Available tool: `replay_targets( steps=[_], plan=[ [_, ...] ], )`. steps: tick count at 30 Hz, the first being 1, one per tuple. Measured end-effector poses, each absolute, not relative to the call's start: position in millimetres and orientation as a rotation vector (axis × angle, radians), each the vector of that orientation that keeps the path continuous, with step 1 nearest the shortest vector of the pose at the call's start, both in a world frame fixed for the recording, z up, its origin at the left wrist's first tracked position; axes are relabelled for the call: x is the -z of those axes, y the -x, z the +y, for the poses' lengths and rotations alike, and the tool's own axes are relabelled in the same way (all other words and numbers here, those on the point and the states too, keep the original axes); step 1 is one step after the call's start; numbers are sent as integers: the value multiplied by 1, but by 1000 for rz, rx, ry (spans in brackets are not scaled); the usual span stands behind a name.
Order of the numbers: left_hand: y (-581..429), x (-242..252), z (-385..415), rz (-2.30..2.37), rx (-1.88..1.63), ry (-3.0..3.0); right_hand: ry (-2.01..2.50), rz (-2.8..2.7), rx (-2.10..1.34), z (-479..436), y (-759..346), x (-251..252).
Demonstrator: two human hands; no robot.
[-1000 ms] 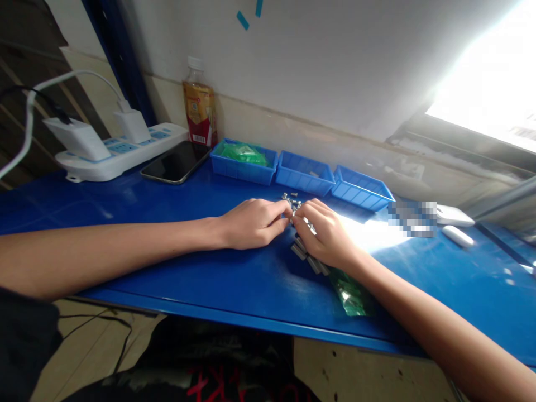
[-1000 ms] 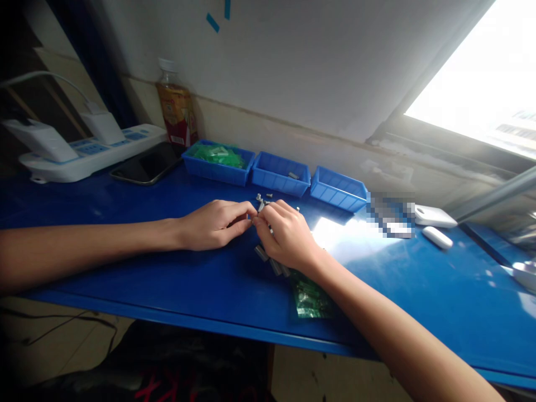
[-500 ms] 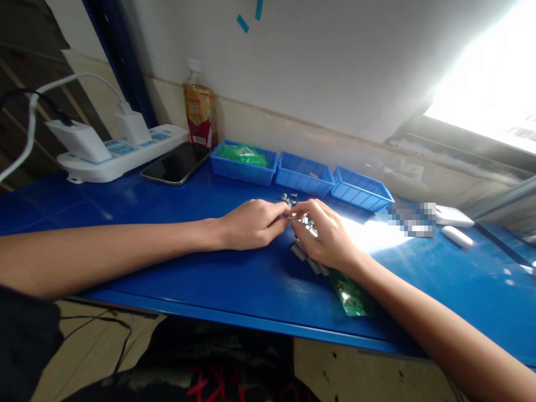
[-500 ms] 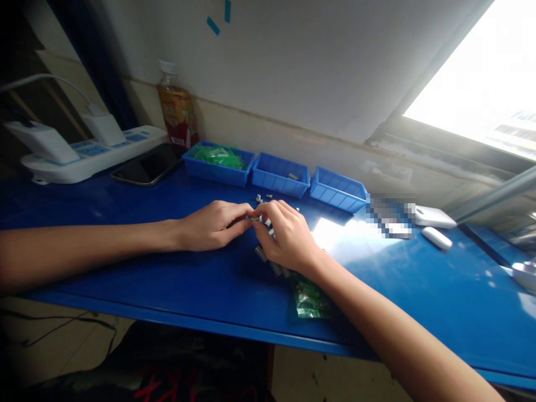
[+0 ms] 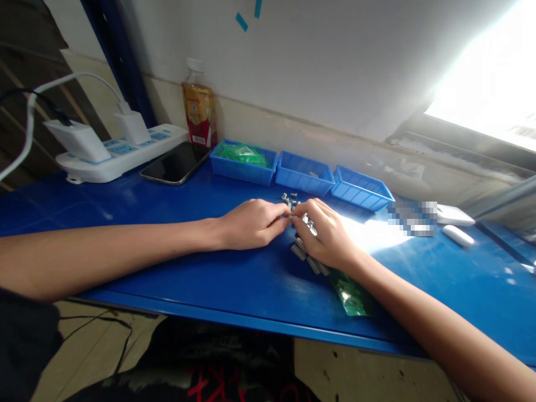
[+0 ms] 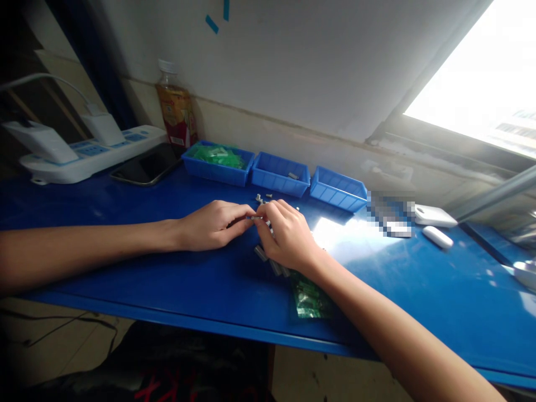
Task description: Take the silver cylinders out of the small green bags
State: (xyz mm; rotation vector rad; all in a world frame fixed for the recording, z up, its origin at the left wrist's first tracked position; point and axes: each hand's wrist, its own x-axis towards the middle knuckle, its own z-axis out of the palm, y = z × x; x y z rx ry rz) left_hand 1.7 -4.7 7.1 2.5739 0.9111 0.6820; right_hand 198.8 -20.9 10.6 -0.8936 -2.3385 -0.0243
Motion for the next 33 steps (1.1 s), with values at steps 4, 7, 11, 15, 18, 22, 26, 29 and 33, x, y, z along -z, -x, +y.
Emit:
replay_targets(
  steps=[4, 7, 11, 15, 18, 22, 26, 29, 33],
  plan=[
    [-1, -7, -5, 901, -700, -2593, 917, -2344, 28, -22, -198, -12],
    [-1, -6, -5, 897, -716, -2595, 929, -2339, 34, -22, -197, -13],
    [-1, -7, -6, 914, -708, -2596, 949, -2334, 48, -22, -196, -14],
    [-1, -7, -7, 951, -709, -2571, 955, -2321, 57, -22, -197, -13],
    [-1, -7, -7, 989, -731, -2534, 940, -2300, 51, -22, -198, -11],
    [-1, -8, -8, 1006, -724, -2510, 915, -2319, 41, -21, -198, -9],
    [-1, -8, -7, 1018, -715, -2520, 906, -2323, 49, -21, -198, -9],
    [-1, -8, -7, 1010, -712, -2534, 907, -2323, 48, -21, -198, -9],
    [-1, -8, -6, 992, -693, -2558, 921, -2317, 58, -21, -198, -10]
  ],
)
